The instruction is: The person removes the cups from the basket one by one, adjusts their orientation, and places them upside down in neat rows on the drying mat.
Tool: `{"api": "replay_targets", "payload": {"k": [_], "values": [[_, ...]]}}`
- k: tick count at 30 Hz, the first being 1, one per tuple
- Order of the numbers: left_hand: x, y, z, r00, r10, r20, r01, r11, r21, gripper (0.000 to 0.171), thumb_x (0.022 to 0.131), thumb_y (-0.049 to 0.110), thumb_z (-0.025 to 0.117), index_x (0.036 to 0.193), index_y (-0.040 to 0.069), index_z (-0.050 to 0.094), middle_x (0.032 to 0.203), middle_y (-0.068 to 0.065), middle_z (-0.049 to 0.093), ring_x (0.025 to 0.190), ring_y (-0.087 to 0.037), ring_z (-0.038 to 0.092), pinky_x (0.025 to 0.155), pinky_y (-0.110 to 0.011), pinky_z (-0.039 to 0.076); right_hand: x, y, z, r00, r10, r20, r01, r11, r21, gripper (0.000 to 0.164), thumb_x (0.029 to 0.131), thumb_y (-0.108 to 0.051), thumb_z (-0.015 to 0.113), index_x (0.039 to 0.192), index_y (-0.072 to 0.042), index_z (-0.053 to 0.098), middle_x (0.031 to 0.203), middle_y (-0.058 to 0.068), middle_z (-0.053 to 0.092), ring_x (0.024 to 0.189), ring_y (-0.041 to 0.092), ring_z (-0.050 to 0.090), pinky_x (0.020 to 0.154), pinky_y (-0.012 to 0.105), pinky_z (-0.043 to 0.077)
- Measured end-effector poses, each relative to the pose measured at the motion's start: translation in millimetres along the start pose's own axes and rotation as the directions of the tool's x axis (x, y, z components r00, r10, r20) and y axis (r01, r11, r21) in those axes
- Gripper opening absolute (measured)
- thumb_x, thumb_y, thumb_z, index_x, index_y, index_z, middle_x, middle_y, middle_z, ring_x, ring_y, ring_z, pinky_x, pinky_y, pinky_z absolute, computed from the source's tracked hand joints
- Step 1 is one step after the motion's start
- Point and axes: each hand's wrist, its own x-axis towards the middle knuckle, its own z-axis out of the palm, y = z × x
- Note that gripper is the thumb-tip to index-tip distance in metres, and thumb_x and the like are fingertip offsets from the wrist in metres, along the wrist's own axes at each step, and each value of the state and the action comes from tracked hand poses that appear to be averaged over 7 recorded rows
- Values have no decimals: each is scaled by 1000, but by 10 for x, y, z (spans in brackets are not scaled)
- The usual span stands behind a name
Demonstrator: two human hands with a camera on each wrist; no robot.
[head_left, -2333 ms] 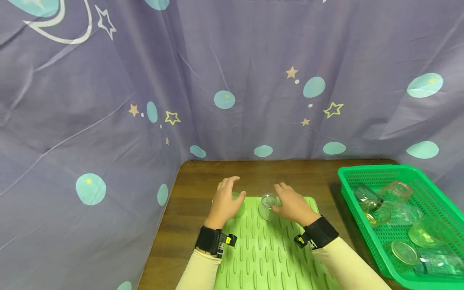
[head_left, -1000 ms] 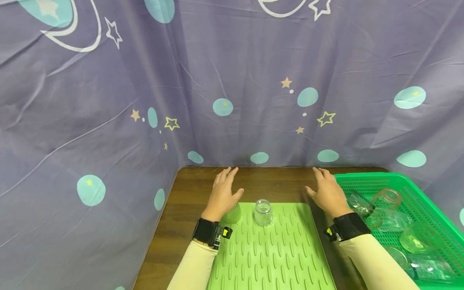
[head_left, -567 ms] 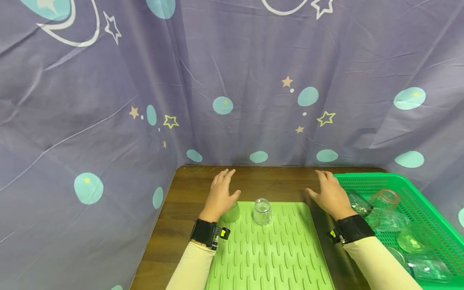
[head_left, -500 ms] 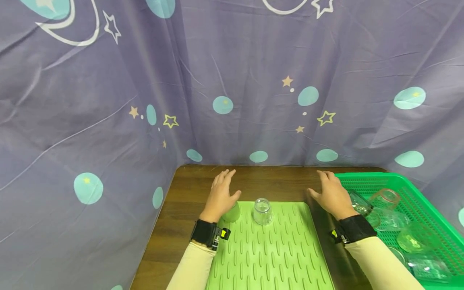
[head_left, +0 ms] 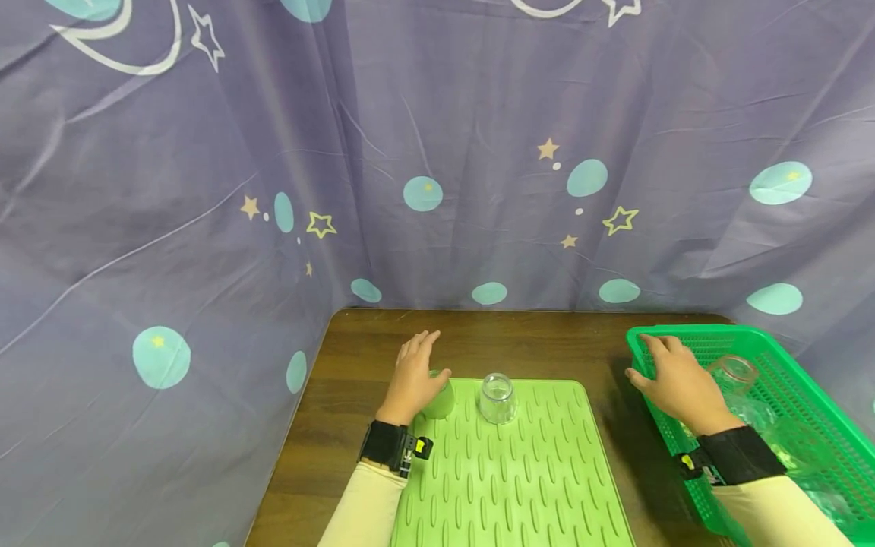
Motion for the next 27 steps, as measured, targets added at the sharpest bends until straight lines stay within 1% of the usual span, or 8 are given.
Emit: {"api": "replay_targets", "payload": {"k": [4,8,11,16,19,21,23,27], "values": [[7,-70,52,1000,3,-6,-4,1000,-22,75,95,21,77,159,12,39,162,-20,37,153,-38,29,127,-51,16,-78,268,-126,991,67,117,-69,997,15,80,99,-35,70,148,18,36,136,48,35,116,66,41,81,72,45],[-7,-145,114,1000,1,20,-1,999,-47,75,96,27,76,159,14,40,163,-18,36,153,-37,29,127,-53,15,-168,575,-238,962,139,236,-148,989,20,89,103,-51,60,147,22,33,136,53,33,116,69,39,82,74,44],[-37,-192,149,998,-8,56,13,997,-79,74,96,32,75,159,17,40,165,-15,33,154,-36,28,126,-54,18,-230,767,-271,938,170,302,-185,982,22,92,103,-57,57,145,22,34,133,54,33,115,69,38,79,72,45],[-117,-259,233,990,-38,133,63,979,-191,67,99,33,72,158,21,42,166,-12,32,153,-37,29,118,-56,36,-342,979,-170,926,159,343,-176,984,18,89,99,-56,64,136,23,44,127,54,40,107,69,46,74,67,49],[-177,-288,308,979,-45,197,94,965,-246,61,102,31,67,158,19,43,165,-13,33,150,-37,35,113,-55,42,-414,1068,-80,922,155,355,-161,987,-11,87,94,-54,70,130,23,50,124,54,42,105,69,47,75,68,48],[-203,-301,346,972,-56,227,113,962,-248,61,103,31,67,157,18,43,164,-13,34,148,-37,38,113,-54,43,-441,1118,-31,922,169,347,-159,986,-56,89,90,-53,75,129,23,50,123,55,40,104,70,45,76,71,47],[-210,-313,364,971,-50,236,108,965,-239,62,102,30,68,157,16,43,163,-12,36,146,-36,42,111,-52,44,-437,1167,0,914,206,349,-182,978,-101,95,86,-52,79,130,25,46,121,55,38,103,70,43,78,72,46],[-161,-311,350,976,-45,214,92,973,-214,67,98,27,73,157,14,44,160,-11,40,143,-35,45,109,-53,46,-424,1215,24,894,259,366,-219,964,-148,101,82,-55,81,128,27,43,117,53,40,101,67,44,80,72,45]]}}
